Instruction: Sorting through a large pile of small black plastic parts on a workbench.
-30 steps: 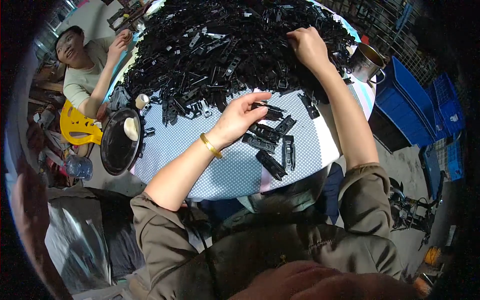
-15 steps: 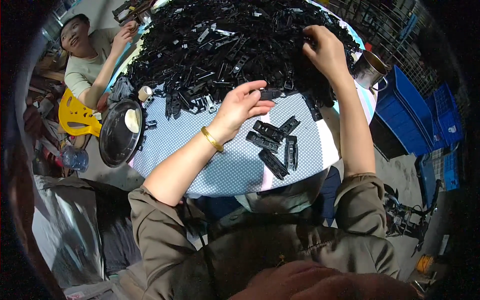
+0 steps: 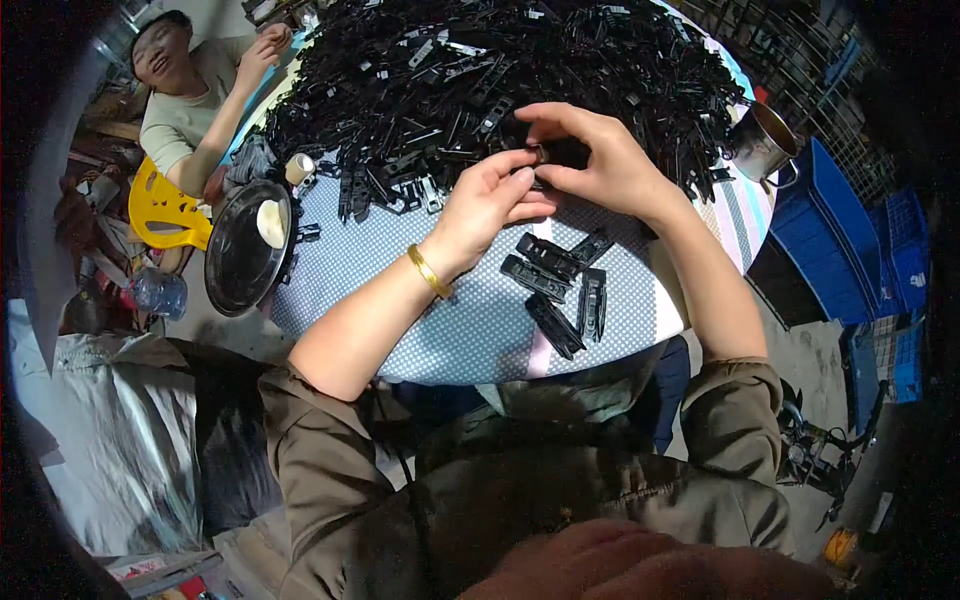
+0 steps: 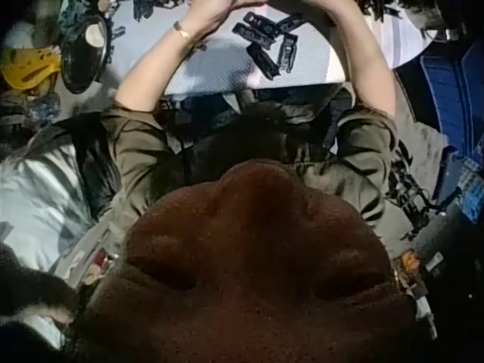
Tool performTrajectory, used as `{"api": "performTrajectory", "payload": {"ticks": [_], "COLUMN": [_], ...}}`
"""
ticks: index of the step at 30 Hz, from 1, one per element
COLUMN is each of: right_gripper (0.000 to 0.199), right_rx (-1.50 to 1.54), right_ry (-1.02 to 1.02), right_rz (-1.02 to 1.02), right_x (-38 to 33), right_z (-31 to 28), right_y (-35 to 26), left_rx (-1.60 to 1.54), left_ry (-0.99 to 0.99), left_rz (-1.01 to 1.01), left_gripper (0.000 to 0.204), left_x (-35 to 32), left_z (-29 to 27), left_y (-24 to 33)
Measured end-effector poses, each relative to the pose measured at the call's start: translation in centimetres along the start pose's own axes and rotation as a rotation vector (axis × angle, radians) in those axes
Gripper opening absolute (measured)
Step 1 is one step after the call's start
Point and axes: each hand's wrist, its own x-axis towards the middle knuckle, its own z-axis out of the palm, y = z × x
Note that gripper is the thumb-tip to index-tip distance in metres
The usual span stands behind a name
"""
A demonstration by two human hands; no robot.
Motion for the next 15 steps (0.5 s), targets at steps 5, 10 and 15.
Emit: {"api": "performTrajectory", "payload": {"ticks": [5, 10, 15], "right_gripper": [0.037, 0.039, 0.048], "right_rx": [0.385, 0.0, -0.249], "right_ry": [-0.128, 0.127, 0.034], "right_rz": [0.222, 0.045, -0.177], "right_x": [-0.1, -0.1, -0.1], "right_z": [0.2, -0.1, -0.2], "right_y": [1.0, 0.5, -0.7], "left_rx": [-0.033, -0.05, -0.107], "left_ry": [-0.146, -0.019, 0.111], "left_rz": [-0.009, 0.01, -0.007], "left_gripper": [0.036, 0.037, 0.034], "left_x": [-0.5, -0.6, 0.0], "left_z": [0.4, 0.8, -0.3], "left_y": [1.0, 1.3, 1.0]}}
